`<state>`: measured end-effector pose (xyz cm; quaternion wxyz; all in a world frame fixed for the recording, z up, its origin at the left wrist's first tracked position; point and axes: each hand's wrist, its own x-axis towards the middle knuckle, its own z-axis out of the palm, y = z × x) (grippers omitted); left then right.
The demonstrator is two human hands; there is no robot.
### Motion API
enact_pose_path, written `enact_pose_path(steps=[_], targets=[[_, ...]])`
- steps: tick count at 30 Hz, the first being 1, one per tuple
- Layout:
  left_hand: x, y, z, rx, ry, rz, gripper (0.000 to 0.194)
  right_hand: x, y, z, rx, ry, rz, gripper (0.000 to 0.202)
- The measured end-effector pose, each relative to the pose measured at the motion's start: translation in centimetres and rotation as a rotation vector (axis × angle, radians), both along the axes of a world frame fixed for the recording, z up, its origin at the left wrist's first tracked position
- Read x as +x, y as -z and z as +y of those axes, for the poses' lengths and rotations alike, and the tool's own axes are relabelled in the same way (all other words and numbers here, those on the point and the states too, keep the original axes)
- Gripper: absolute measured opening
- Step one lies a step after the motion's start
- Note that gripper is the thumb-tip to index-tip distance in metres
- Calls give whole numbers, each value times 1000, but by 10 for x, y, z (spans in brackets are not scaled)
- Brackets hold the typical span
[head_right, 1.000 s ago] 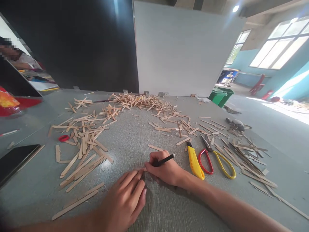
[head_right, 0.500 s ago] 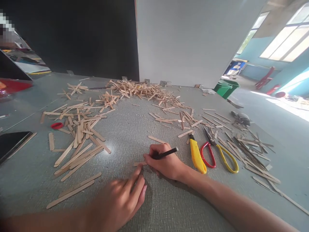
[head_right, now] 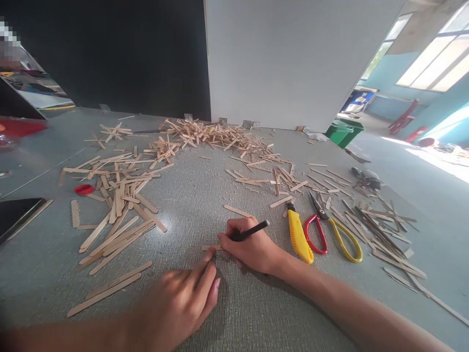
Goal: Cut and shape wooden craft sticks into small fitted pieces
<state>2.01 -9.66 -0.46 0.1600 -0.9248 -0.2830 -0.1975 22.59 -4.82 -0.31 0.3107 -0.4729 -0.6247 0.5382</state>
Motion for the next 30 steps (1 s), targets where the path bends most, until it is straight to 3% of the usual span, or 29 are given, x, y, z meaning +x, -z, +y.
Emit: enact_pose_path(steps=[30], targets=[[1, -2, 3, -4, 28, -35, 34, 0, -3, -1, -28, 41, 4, 33]])
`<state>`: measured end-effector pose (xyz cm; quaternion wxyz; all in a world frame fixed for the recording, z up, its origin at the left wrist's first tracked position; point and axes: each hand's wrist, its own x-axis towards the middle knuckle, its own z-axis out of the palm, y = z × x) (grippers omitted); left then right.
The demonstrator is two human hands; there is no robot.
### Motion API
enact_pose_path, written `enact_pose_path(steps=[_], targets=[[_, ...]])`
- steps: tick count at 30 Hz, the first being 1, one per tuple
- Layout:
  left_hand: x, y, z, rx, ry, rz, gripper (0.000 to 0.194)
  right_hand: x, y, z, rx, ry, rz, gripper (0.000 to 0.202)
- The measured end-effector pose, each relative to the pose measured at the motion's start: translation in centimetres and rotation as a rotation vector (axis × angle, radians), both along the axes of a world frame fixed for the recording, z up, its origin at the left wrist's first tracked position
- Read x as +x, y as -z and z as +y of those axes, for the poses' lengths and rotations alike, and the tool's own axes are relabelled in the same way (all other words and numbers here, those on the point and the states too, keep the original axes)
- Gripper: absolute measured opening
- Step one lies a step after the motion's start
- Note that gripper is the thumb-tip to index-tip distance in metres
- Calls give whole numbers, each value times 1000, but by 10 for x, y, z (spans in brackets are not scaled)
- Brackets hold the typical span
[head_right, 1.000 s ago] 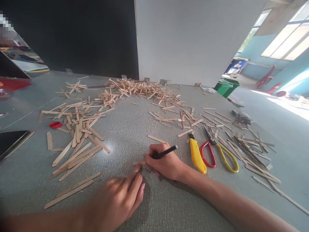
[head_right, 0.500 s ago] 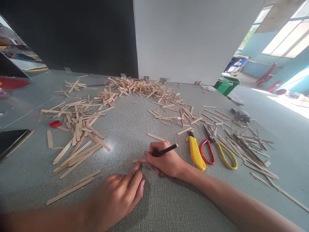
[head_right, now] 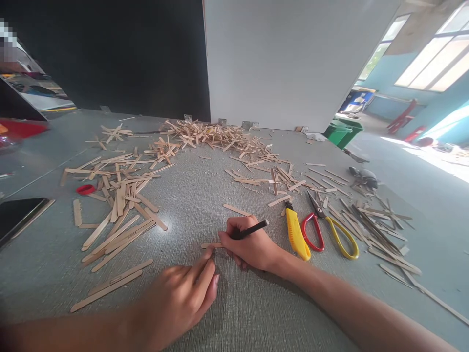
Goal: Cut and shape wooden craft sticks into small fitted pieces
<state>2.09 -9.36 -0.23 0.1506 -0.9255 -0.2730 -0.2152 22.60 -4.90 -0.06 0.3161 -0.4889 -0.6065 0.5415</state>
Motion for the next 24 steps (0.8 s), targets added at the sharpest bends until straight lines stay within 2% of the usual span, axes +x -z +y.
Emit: enact_pose_path(steps=[8, 24], targets=[[0, -1, -2, -9, -6, 14, 30, -1, -1, -2, 15, 3, 9, 34], [1, -2, -1, -21, -2, 24, 35, -1, 3, 0, 19, -10, 30, 35]])
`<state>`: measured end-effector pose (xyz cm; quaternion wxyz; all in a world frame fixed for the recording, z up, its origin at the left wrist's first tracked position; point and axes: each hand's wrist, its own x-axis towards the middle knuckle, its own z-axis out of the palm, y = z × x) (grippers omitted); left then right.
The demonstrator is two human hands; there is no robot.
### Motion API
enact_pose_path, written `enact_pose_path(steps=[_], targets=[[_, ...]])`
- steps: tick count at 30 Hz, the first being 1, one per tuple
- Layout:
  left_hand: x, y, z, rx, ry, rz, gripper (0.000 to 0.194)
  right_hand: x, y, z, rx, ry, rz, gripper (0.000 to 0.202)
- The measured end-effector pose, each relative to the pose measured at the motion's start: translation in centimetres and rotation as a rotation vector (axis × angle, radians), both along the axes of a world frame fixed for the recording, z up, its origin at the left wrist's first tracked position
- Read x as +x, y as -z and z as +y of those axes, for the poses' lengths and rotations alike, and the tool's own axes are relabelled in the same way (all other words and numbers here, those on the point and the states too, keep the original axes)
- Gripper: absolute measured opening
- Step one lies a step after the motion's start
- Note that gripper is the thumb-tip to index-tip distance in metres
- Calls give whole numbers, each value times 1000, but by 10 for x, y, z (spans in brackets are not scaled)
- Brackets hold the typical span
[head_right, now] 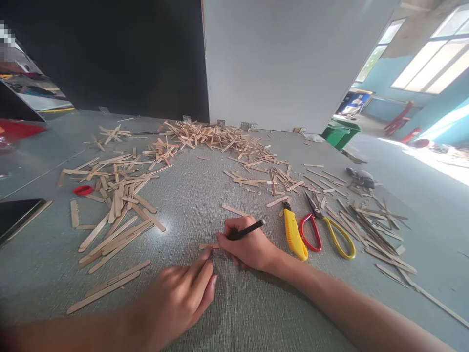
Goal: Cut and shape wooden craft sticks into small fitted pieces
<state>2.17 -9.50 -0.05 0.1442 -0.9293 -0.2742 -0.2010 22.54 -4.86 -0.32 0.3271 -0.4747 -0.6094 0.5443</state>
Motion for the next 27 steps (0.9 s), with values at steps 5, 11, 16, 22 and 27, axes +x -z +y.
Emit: enact_pose_path(steps=[5, 11, 16, 22, 27], targets=[[0, 3, 0, -5, 0, -15, 35, 0, -1, -1, -5, -6, 15, 35], [-1, 3, 1, -27, -18, -34, 34, 4, -1, 5, -41, 47, 94, 35], [0, -4, 5, -114, -59, -10, 39, 5, -4, 9, -48, 126, 181, 44], [-2, -1, 9, -196, 12, -2, 37, 5, -6, 10, -51, 173, 217, 51], [-3, 3, 11, -339, -1, -99, 37, 7, -4, 10, -54, 161, 215, 49]])
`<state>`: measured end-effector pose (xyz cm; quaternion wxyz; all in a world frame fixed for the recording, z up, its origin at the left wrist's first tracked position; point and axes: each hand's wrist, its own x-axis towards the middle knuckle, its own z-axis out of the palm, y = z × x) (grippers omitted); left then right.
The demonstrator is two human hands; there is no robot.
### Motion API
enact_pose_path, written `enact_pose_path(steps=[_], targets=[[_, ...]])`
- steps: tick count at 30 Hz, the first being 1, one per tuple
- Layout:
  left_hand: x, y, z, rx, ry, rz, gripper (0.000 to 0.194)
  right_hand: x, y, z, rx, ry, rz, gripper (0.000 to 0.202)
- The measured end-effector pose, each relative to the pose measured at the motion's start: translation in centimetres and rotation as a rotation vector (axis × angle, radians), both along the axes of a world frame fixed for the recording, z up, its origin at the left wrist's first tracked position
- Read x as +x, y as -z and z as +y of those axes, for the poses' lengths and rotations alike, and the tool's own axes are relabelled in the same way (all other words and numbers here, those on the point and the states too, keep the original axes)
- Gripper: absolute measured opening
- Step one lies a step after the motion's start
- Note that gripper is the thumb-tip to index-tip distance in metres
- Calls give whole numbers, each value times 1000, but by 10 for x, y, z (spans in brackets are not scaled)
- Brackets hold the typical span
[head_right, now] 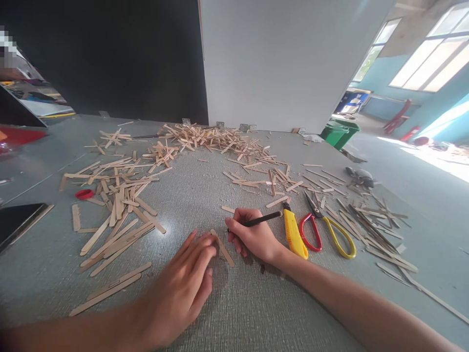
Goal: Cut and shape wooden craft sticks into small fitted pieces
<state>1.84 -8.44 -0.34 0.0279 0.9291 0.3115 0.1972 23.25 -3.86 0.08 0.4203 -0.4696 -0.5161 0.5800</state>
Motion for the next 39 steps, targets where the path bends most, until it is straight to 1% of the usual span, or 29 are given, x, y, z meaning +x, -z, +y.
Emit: enact_pose_path(steps=[2, 5, 8, 10, 13, 15, 17, 19, 21, 24, 26, 27, 29, 31, 32, 34, 35, 37, 39], targets=[[0, -1, 0, -18, -26, -5, 39, 0, 0, 0, 1, -3, -1, 49], [0, -4, 0, -54, -1, 35, 41, -1, -1, 1, 1, 12, 5, 51], [-1, -5, 0, -118, 22, 64, 30, -2, -2, 1, -4, 25, 13, 51], [-1, -5, 0, -159, 0, 39, 27, -2, -2, 1, -7, 31, 18, 50], [-3, -3, 1, -170, -54, -3, 31, -2, -2, 0, -7, 34, 17, 49], [-3, -3, 2, -158, -44, 20, 36, -2, -3, 0, -7, 31, 13, 48], [-4, -3, 3, -161, -7, 34, 34, -2, -4, -1, -8, 28, 9, 47], [-3, -3, 3, -191, 11, -15, 27, -2, -4, -1, -11, 28, 7, 46], [-3, -2, 3, -224, 0, -98, 22, -2, -3, -1, -10, 32, 7, 47], [-3, 2, 4, -223, -73, -205, 21, -3, -2, -1, -7, 34, 11, 49], [-4, 4, 5, -215, -143, -271, 26, -4, -1, 0, -8, 33, 13, 49], [-5, 5, 6, -217, -172, -294, 32, -4, -1, 0, -8, 33, 14, 50], [-5, 5, 9, -240, -200, -305, 53, -4, -2, 0, -9, 28, 15, 50], [-6, 2, 13, -287, -200, -283, 75, -3, -2, -1, -8, 17, 14, 50], [-7, 0, 16, -317, -195, -265, 81, -2, -2, -1, -7, 8, 14, 50], [-12, -9, 25, -384, -180, -229, 81, -1, -3, -1, -1, -8, 13, 49], [-15, -14, 30, -416, -171, -213, 78, 0, -2, -1, 4, -14, 14, 49], [-23, -26, 43, -466, -149, -190, 79, 1, -1, -2, 17, -26, 15, 47], [-30, -35, 56, -493, -119, -167, 72, 1, 0, -1, 36, -36, 17, 46]])
